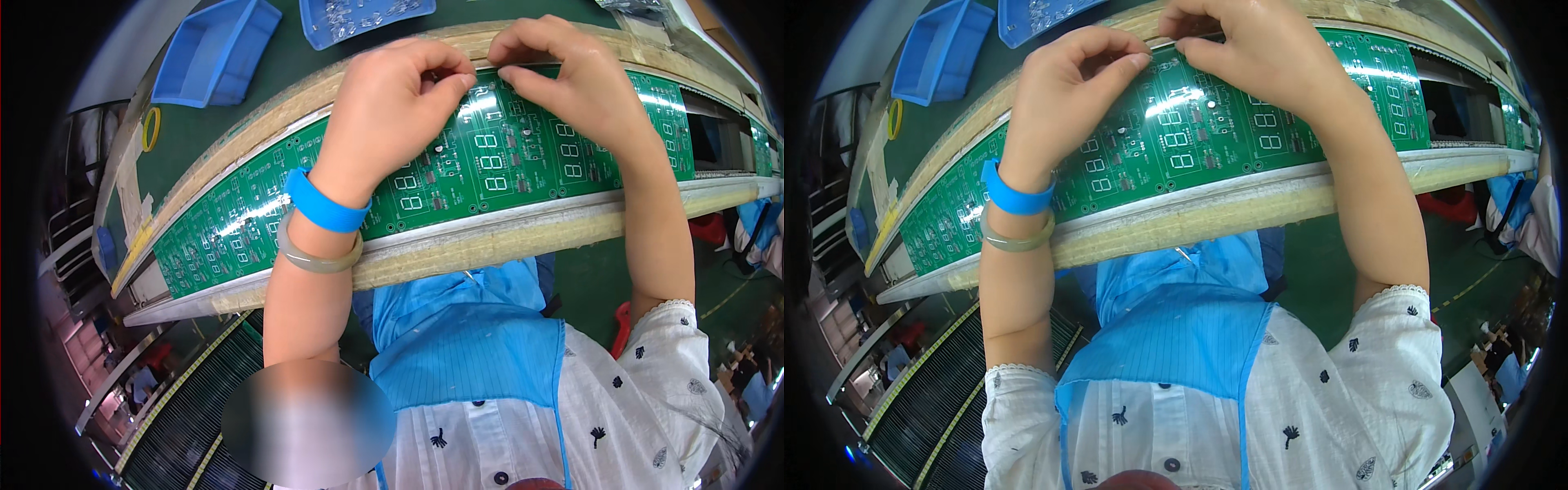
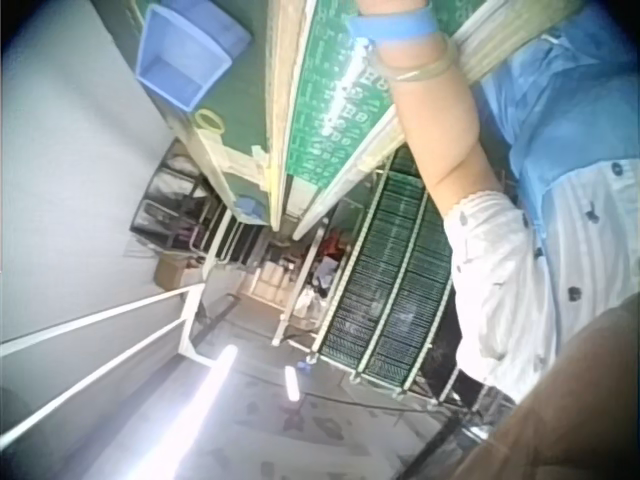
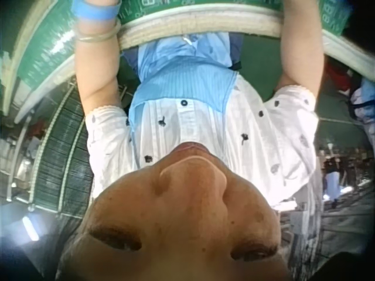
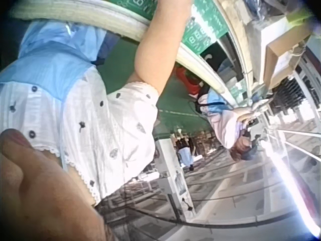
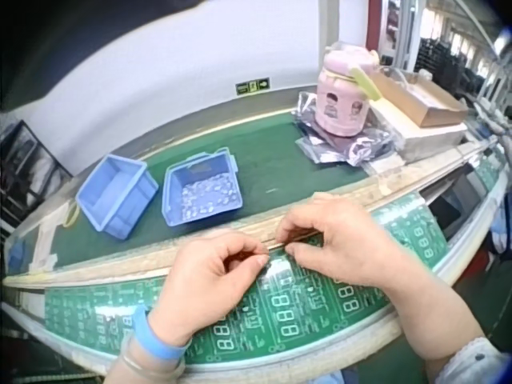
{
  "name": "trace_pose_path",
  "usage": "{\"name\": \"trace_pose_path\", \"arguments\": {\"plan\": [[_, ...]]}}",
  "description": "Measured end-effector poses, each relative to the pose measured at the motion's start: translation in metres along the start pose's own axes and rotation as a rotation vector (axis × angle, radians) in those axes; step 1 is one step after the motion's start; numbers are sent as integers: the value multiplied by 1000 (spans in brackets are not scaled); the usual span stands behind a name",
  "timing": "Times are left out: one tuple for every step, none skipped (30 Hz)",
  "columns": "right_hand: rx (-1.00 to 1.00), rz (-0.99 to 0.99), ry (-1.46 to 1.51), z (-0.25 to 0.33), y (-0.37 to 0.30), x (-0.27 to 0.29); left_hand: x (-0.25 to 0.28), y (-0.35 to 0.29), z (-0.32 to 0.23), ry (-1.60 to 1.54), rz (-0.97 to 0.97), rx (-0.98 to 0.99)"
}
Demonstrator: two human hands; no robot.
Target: Assembling electronic components on a circuit board at a production line.
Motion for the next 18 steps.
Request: {"name": "trace_pose_path", "arguments": {"plan": [[-38, -3, -40, 4, 1, 3, -2, 1, -1, 172, -13, -95], [-75, -5, -81, 5, 1, 4, -3, 1, -3, 343, -25, -190], [-77, -8, -78, 3, 1, 4, -5, 2, -4, 372, -21, -197], [-65, -7, -77, 1, 1, 4, -6, 2, -5, 373, -18, -198], [-53, -7, -75, 0, 1, 4, -7, 3, -6, 415, -21, -204], [-55, -9, -73, 2, 1, 5, -8, 3, -7, 456, -25, -209], [-28, -18, -134, 9, 4, 8, -9, 4, -8, 457, -23, -210], [-2, -27, -194, 16, 5, 11, -10, 5, -8, 439, -40, -216], [-2, -28, -193, 21, 6, 12, -10, 5, -9, 422, -57, -222], [-28, -36, -142, 24, 6, 14, -11, 5, -8, 422, -55, -224], [-53, -44, -92, 26, 6, 15, -11, 5, -8, 441, -57, -230], [-53, -45, -92, 27, 6, 15, -12, 5, -9, 460, -59, -236], [-44, -44, -99, 28, 6, 15, -12, 6, -9, 461, -57, -235], [-35, -43, -107, 28, 6, 15, -12, 6, -9, 489, -58, -241], [-35, -43, -105, 28, 7, 16, -12, 6, -10, 517, -59, -247], [-47, -39, -101, 28, 6, 15, -13, 7, -9, 517, -59, -248], [-59, -34, -97, 27, 6, 15, -14, 7, -9, 539, -65, -263], [-60, -34, -98, 27, 6, 15, -15, 7, -9, 560, -71, -278]]}}
Point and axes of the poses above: each hand's wrist, its own y-axis towards the middle knuckle, its own x-axis out of the back of the hand, z = x × y, the point moved 2 cm from there along y, towards the middle knuckle, and after that the axes turned 7 degrees about z, right-handed, at the moved point
